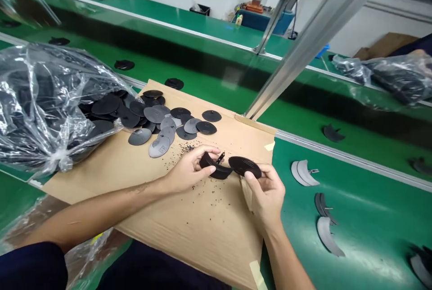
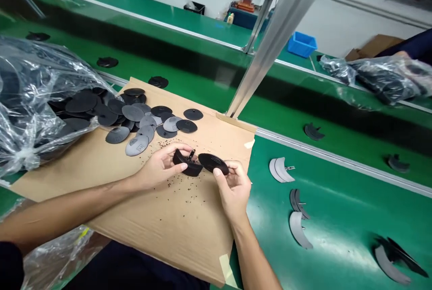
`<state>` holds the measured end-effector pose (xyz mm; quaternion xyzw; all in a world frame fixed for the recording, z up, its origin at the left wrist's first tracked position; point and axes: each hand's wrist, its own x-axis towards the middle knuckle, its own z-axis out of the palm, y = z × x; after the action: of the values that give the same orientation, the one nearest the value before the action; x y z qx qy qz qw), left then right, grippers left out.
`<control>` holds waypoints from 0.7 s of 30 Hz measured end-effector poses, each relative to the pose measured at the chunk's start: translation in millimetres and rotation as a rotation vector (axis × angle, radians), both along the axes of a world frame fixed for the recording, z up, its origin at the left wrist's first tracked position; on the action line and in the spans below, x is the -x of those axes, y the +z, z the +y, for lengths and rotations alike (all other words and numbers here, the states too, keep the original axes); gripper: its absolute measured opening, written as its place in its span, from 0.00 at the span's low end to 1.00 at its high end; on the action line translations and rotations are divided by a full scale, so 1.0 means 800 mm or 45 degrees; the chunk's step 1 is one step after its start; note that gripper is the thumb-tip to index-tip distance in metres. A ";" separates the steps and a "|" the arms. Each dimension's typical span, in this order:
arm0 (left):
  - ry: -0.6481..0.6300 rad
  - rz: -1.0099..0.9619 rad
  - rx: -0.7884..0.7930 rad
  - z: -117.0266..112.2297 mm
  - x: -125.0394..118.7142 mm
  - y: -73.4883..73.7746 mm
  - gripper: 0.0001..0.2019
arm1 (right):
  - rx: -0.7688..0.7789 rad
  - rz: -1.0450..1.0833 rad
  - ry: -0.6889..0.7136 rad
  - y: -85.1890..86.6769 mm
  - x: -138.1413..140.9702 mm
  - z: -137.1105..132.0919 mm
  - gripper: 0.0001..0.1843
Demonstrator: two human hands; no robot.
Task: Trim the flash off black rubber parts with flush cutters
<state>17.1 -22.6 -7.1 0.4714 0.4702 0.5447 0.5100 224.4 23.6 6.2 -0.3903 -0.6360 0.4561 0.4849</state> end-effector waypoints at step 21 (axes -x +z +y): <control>-0.323 0.659 -0.569 -0.022 0.005 0.004 0.17 | -0.201 -0.167 0.341 -0.007 0.006 -0.026 0.05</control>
<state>12.9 -40.2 -3.8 0.7481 0.3908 0.4290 0.3220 219.5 2.6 0.4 -0.2918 -0.7465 0.4388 0.4063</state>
